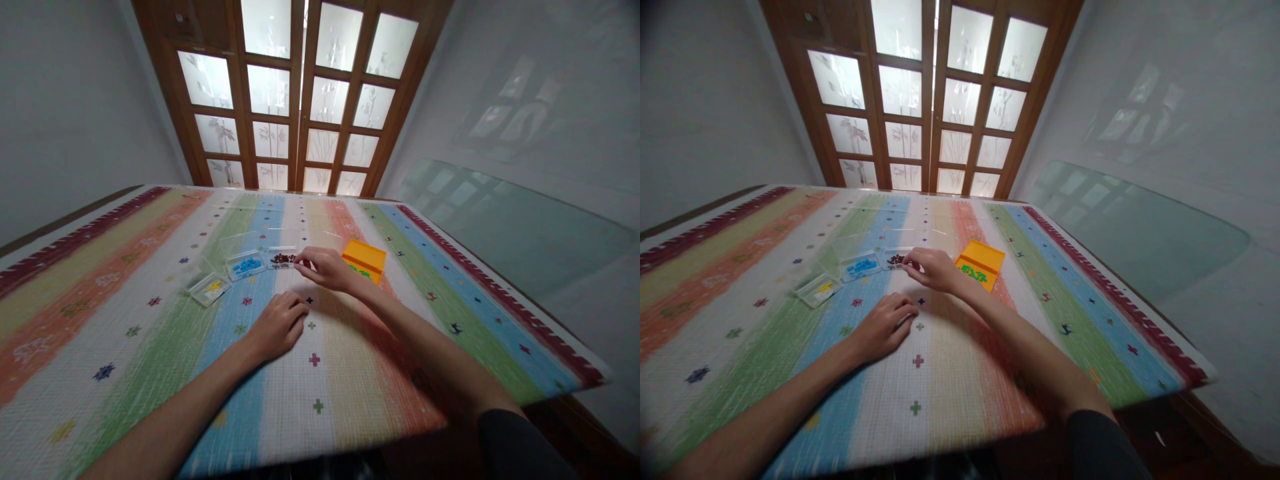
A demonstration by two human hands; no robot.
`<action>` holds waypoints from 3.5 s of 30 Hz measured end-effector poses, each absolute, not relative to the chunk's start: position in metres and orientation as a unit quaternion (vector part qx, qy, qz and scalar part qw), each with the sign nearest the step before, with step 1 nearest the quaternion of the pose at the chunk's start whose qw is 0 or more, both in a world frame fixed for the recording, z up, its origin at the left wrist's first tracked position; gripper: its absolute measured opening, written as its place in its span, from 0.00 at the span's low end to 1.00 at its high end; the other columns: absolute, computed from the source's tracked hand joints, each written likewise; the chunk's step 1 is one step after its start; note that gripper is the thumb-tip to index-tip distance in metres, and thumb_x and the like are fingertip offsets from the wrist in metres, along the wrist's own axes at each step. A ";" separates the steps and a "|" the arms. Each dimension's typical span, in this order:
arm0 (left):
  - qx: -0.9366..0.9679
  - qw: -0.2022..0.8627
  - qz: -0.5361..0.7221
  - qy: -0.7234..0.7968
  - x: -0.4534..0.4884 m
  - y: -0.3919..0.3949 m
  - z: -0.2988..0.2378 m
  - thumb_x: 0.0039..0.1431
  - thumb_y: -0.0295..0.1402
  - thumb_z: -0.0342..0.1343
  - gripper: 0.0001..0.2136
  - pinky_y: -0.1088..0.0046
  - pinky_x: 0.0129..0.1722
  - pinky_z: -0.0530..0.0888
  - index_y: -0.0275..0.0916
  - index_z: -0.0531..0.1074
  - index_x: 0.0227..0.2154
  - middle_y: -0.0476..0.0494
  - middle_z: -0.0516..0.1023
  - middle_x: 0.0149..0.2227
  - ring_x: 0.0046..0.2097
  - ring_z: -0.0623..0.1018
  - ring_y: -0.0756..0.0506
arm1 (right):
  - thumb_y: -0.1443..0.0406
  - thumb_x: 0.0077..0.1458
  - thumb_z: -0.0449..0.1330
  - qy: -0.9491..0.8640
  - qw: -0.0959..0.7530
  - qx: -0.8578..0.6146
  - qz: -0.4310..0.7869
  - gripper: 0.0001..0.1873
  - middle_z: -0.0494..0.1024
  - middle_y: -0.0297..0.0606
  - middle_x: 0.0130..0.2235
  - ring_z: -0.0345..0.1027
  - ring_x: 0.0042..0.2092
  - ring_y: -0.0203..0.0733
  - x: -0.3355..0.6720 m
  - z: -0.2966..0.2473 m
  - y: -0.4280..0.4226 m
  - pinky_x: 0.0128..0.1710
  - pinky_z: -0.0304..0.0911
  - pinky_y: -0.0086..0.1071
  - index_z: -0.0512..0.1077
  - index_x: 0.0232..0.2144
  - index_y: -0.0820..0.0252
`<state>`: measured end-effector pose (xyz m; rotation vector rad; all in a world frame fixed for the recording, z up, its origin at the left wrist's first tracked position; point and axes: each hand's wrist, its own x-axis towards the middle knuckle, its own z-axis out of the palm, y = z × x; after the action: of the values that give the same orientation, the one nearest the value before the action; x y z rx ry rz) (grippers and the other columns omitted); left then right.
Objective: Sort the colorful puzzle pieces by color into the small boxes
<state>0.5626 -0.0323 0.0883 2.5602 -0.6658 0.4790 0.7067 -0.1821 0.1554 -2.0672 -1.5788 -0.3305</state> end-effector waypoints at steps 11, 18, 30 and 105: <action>0.927 0.222 0.177 -0.243 0.562 -0.033 0.087 0.65 0.27 0.48 0.08 0.60 0.45 0.71 0.39 0.73 0.38 0.40 0.76 0.41 0.44 0.73 0.41 | 0.65 0.66 0.57 -0.495 0.092 -0.860 -0.082 0.11 0.79 0.44 0.40 0.71 0.39 0.41 0.734 0.143 -0.122 0.34 0.54 0.31 0.80 0.41 0.62; 0.929 0.218 0.172 -0.244 0.563 -0.034 0.085 0.66 0.27 0.49 0.08 0.59 0.46 0.70 0.38 0.73 0.39 0.39 0.76 0.42 0.44 0.73 0.40 | 0.63 0.68 0.54 -0.483 0.055 -0.871 -0.067 0.15 0.79 0.45 0.43 0.72 0.40 0.44 0.731 0.145 -0.127 0.34 0.55 0.32 0.80 0.48 0.58; 0.929 0.211 0.182 -0.245 0.562 -0.033 0.089 0.65 0.26 0.50 0.07 0.61 0.45 0.71 0.38 0.74 0.38 0.40 0.76 0.40 0.43 0.74 0.41 | 0.67 0.63 0.58 -0.558 0.156 -0.806 -0.121 0.08 0.77 0.38 0.34 0.67 0.32 0.38 0.694 0.127 -0.218 0.32 0.54 0.30 0.77 0.42 0.62; 0.873 0.361 0.327 0.024 0.588 0.075 0.212 0.55 0.40 0.60 0.10 0.62 0.43 0.82 0.42 0.79 0.36 0.45 0.84 0.36 0.35 0.82 0.43 | 0.60 0.56 0.66 -0.446 0.453 -0.772 0.013 0.26 0.74 0.39 0.43 0.64 0.28 0.32 0.639 0.101 -0.262 0.28 0.64 0.30 0.67 0.55 0.57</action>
<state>0.5881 0.0748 0.2115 2.2493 0.0630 0.8424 0.6393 -0.2617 0.1013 -1.9065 -1.1004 0.0323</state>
